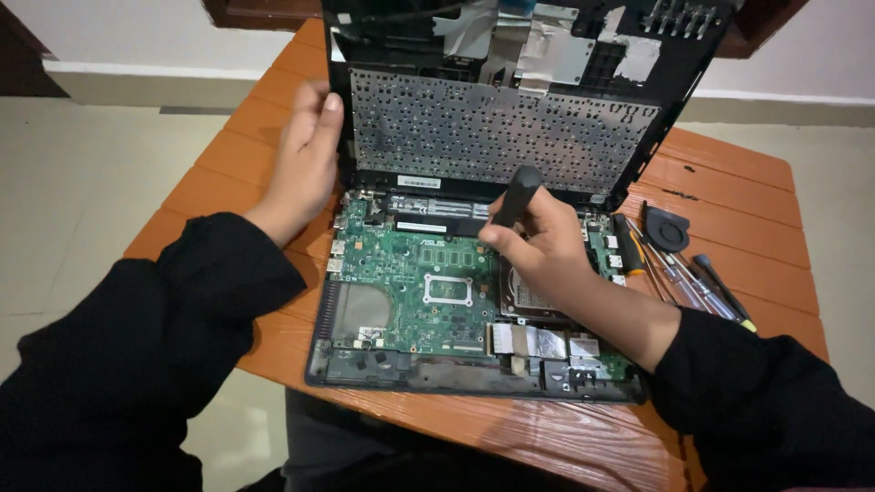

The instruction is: Disassembling a laptop by removing internal screws and components using a screwdriver

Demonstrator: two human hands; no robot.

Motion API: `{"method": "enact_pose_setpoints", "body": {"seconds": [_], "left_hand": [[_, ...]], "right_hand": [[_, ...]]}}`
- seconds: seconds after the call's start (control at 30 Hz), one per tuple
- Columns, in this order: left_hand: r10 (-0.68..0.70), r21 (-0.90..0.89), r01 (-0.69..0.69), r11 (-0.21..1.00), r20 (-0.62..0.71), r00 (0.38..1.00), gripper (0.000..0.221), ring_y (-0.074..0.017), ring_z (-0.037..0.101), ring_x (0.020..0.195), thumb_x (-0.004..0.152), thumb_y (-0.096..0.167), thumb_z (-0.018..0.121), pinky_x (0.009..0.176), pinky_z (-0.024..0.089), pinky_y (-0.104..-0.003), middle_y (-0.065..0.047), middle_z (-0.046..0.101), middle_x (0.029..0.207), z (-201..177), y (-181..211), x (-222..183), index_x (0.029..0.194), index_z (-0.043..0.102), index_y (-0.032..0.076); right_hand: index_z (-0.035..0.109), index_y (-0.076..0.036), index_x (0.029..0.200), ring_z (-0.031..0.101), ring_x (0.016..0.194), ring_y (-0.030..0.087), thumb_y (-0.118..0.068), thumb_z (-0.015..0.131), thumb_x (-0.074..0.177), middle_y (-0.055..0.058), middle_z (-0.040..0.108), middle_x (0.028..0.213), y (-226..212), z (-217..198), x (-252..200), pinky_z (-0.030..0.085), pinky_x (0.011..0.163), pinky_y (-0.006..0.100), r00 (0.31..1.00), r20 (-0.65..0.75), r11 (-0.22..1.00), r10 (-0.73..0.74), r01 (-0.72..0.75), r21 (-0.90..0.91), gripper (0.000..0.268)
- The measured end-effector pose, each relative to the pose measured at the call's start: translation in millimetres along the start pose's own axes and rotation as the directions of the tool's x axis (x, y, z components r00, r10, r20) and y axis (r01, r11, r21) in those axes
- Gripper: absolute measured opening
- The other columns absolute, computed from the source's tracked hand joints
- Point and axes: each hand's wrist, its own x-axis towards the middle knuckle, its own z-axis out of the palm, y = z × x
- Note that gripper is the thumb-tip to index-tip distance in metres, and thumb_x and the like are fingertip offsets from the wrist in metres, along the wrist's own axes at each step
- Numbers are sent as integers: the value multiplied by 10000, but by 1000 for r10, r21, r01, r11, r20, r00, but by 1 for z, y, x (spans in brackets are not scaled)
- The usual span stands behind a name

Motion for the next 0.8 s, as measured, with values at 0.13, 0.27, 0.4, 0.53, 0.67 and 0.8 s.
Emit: {"method": "enact_pose_setpoints", "body": {"seconds": [0.13, 0.27, 0.4, 0.53, 0.67, 0.8], "left_hand": [[12, -102, -5, 995, 74, 997, 415, -176, 532, 1004, 1124, 340, 266, 918, 446, -336, -96, 551, 1120, -2, 9, -1, 1260, 457, -3], [14, -97, -8, 995, 66, 998, 403, -178, 515, 1008, 1128, 326, 256, 930, 434, -341, -93, 535, 1107, -2, 7, -1, 1249, 447, -7], [19, -92, -13, 996, 57, 998, 341, -168, 518, 981, 1133, 273, 278, 907, 444, -334, -84, 540, 1096, -2, 9, -1, 1241, 454, 2], [57, -105, -55, 993, 18, 998, 306, -182, 488, 1023, 1134, 241, 294, 929, 421, -346, -96, 503, 1134, -1, 8, -1, 1284, 410, 1], [223, 63, -215, 975, -206, 953, 321, -280, 399, 1156, 1094, 226, 427, 1022, 353, -390, -140, 373, 1198, -7, 11, 7, 1323, 302, 39], [502, 222, -450, 865, -349, 792, 440, -255, 368, 1188, 1001, 9, 524, 1045, 372, -397, -91, 323, 1323, -20, 47, 10, 1371, 299, 86]], "right_hand": [[635, -25, 1071, 543, 665, 115, -239, 714, 909, 35, 677, 834, 7, 1, 1, 458, 625, 259, 1000, 0, 992, -2, 2, 126, 279], [615, -18, 1092, 528, 709, 119, -252, 488, 1069, 48, 569, 942, -3, 0, 2, 463, 633, 262, 996, -18, 986, -86, 88, 145, 268], [602, -22, 1155, 526, 978, 206, -146, 529, 1014, 97, 548, 1171, -27, 0, 6, 437, 849, 324, 976, -56, 974, -211, 206, -95, 202], [520, -33, 1286, 592, 1043, 235, -54, 597, 953, 95, 606, 1114, -21, 1, 3, 484, 968, 388, 976, -25, 972, -218, 215, -98, 342], [572, -21, 1224, 649, 865, 170, -50, 691, 919, 75, 655, 976, -21, 2, 2, 540, 824, 315, 987, 5, 985, -160, 160, -63, 329], [574, -20, 1206, 651, 860, 178, -101, 722, 908, 79, 662, 974, -15, 1, -2, 567, 804, 315, 994, -34, 995, -101, 101, 15, 343]]}}
